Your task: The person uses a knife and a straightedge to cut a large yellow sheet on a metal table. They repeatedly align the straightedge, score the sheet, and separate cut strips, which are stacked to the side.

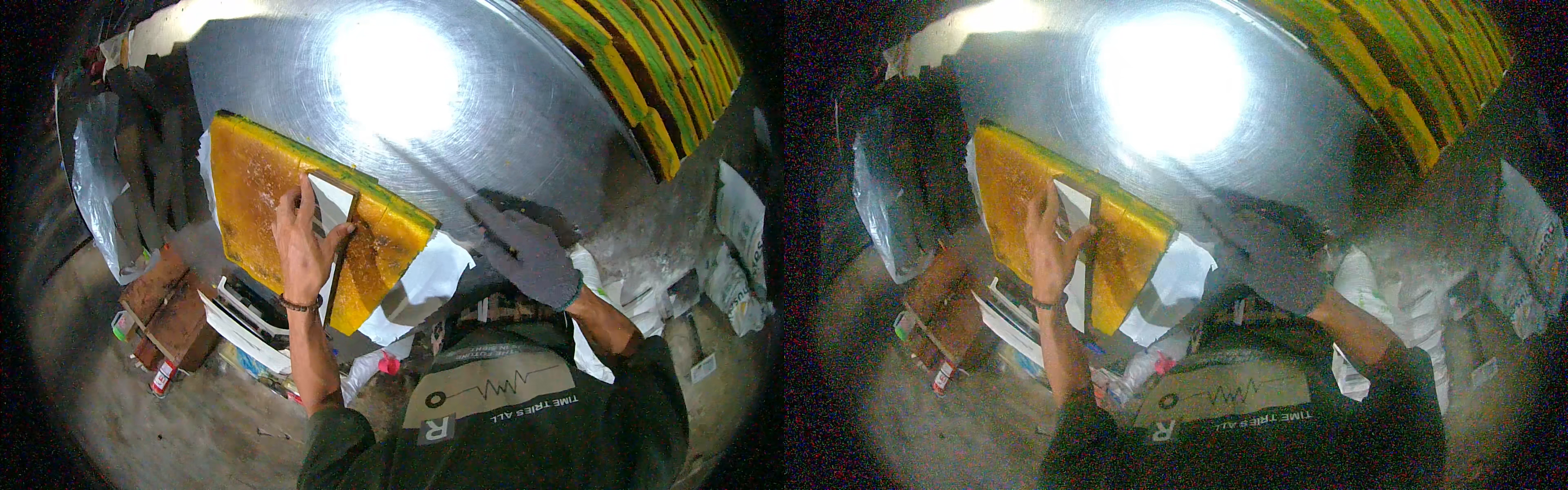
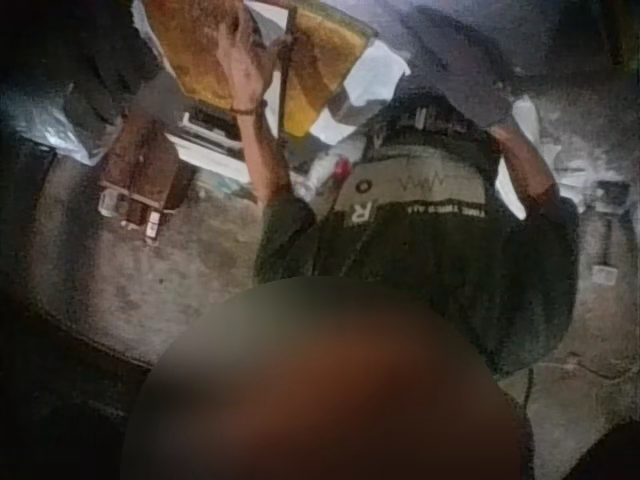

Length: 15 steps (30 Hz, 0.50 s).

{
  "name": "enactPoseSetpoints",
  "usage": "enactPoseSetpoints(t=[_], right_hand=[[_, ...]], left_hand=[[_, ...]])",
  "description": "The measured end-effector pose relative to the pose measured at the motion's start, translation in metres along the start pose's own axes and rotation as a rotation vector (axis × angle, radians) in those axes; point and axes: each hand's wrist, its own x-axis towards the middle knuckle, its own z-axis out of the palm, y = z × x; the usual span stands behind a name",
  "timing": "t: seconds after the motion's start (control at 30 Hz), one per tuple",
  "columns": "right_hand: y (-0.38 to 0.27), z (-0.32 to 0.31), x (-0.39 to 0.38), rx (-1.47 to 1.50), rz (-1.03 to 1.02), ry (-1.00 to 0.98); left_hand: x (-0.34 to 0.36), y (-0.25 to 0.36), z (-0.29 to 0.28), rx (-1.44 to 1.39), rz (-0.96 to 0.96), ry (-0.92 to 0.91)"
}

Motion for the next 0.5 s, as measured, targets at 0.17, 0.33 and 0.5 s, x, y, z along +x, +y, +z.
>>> enactPoseSetpoints(t=[0.17, 0.33, 0.5], right_hand=[[-0.001, -0.008, 0.003, -0.094, -0.038, -0.255], [0.007, -0.009, 0.003, -0.115, -0.105, -0.006], [0.011, 0.008, -0.001, -0.145, -0.148, -0.189]], left_hand=[[0.0, 0.0, 0.001, 0.05, 0.018, 0.024], [0.0, -0.001, 0.001, 0.058, 0.018, 0.004], [0.001, 0.003, 0.0, 0.062, 0.002, 0.01]])
